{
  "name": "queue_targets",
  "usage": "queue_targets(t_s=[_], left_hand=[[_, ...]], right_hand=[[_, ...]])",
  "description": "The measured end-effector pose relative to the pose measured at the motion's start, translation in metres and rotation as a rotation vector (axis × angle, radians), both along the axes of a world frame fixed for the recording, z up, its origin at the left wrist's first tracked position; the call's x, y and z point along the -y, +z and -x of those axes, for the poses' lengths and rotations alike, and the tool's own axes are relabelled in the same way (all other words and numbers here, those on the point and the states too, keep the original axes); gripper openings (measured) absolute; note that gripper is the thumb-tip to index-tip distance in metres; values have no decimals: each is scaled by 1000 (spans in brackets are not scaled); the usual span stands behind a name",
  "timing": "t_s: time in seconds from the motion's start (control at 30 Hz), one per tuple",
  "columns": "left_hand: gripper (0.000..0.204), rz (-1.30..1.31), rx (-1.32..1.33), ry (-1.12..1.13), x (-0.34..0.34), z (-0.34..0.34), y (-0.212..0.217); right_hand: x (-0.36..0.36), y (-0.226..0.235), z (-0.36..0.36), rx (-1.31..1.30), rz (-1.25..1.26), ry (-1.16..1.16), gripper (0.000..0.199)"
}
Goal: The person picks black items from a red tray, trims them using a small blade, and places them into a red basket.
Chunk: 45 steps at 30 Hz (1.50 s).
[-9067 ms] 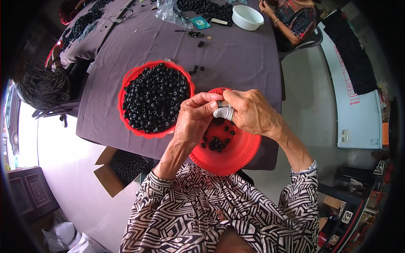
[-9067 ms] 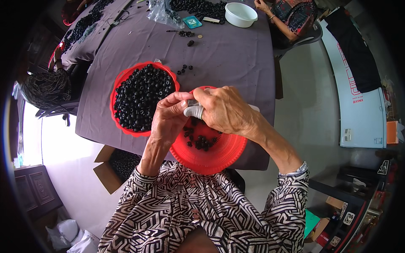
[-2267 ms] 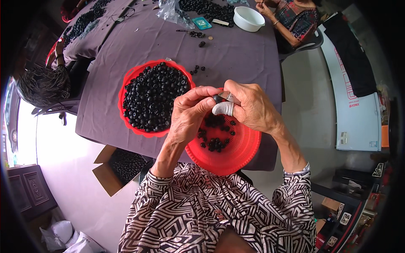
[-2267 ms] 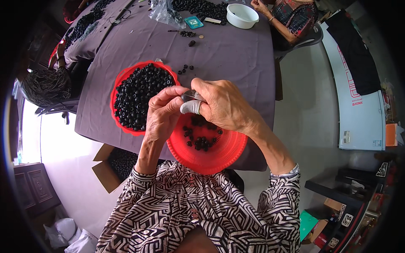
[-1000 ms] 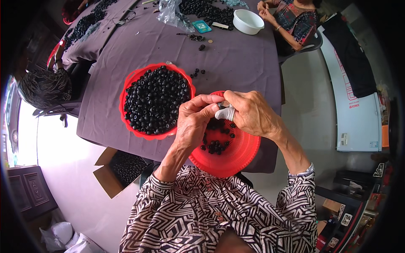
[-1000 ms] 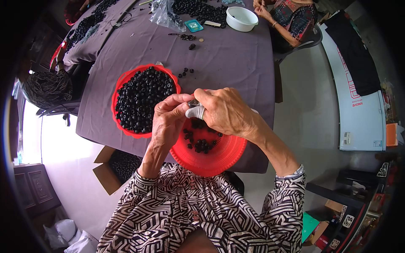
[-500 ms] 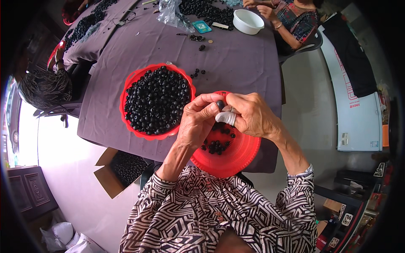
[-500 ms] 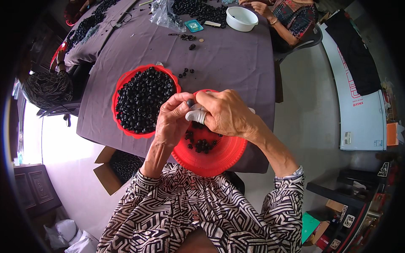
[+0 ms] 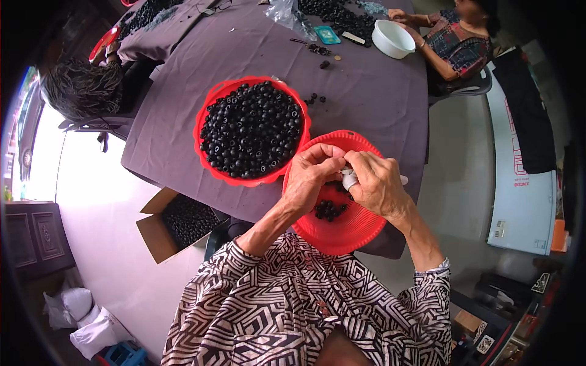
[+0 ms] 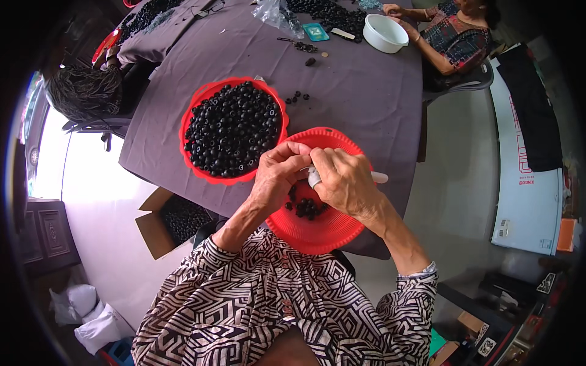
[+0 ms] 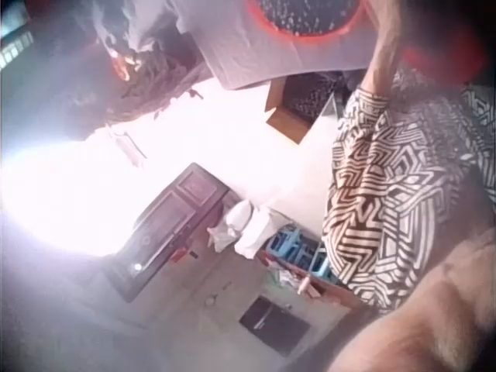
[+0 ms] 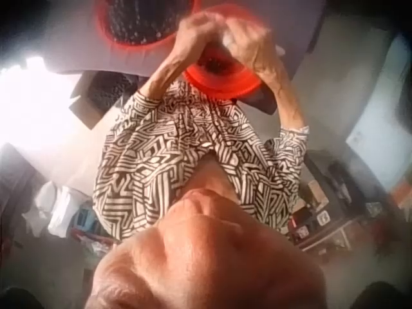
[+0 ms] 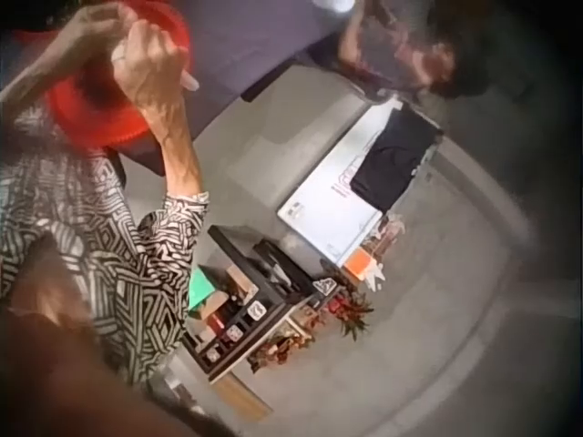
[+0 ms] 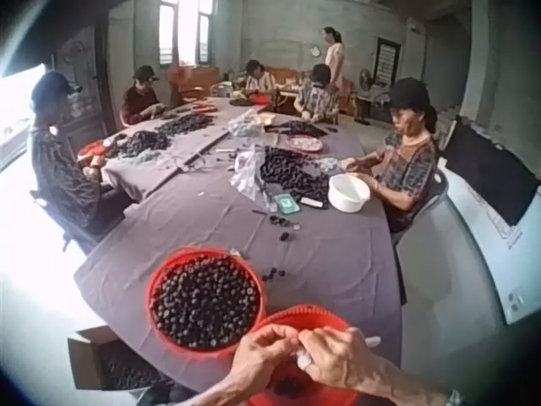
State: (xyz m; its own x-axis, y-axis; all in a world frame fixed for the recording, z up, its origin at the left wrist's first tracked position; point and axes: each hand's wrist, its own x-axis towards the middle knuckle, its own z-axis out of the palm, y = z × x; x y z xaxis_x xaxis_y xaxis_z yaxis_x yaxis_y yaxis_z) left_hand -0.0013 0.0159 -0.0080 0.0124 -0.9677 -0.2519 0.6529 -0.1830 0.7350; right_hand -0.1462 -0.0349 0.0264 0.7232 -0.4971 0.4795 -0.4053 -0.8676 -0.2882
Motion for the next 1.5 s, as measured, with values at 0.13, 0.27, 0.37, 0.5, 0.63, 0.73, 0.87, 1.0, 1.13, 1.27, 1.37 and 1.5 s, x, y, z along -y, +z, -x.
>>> queue_targets(t_s=[0.13, 0.27, 0.37, 0.5, 0.63, 0.73, 0.87, 1.0, 1.13, 1.27, 1.37, 1.5], left_hand=[[11, -35, -1, -25, -7, 0, -6], [13, -16, 363, -53, -15, -11, 7], [15, 289, 1416, 327, -9, -57, 2], [18, 165, 1899, 509, -7, -119, -6], [16, 111, 2011, 428, -3, -131, -17], [16, 95, 2020, 396, 0, -134, -19], [17, 121, 2086, 335, -1, -134, -14], [15, 222, 2077, 375, 3, -130, -2], [13, 119, 1045, 281, 6, -109, 21], [17, 306, 205, 83, 8, -68, 34], [21, 295, 100, 18, 10, -45, 43], [22, 304, 143, -12, 12, -33, 45]], right_hand=[[-5, -6, 0, -23, -40, -6, 16], [-6, -11, 7, -17, -215, -23, 17], [-9, -12, 13, -205, -398, -46, 16], [-10, -18, 12, -153, -487, 11, 16], [-8, -13, 8, -128, -521, 28, 15], [-8, -11, 7, -68, -527, 36, 12], [-5, -5, 2, 24, -542, 45, 10], [-2, 1, -4, 61, -576, 70, 8], [3, 18, -14, 185, -561, 90, 11], [15, 31, -24, 219, -492, 76, 22], [19, 43, -22, 199, -412, 54, 29], [19, 49, -19, 192, -306, 46, 36]])
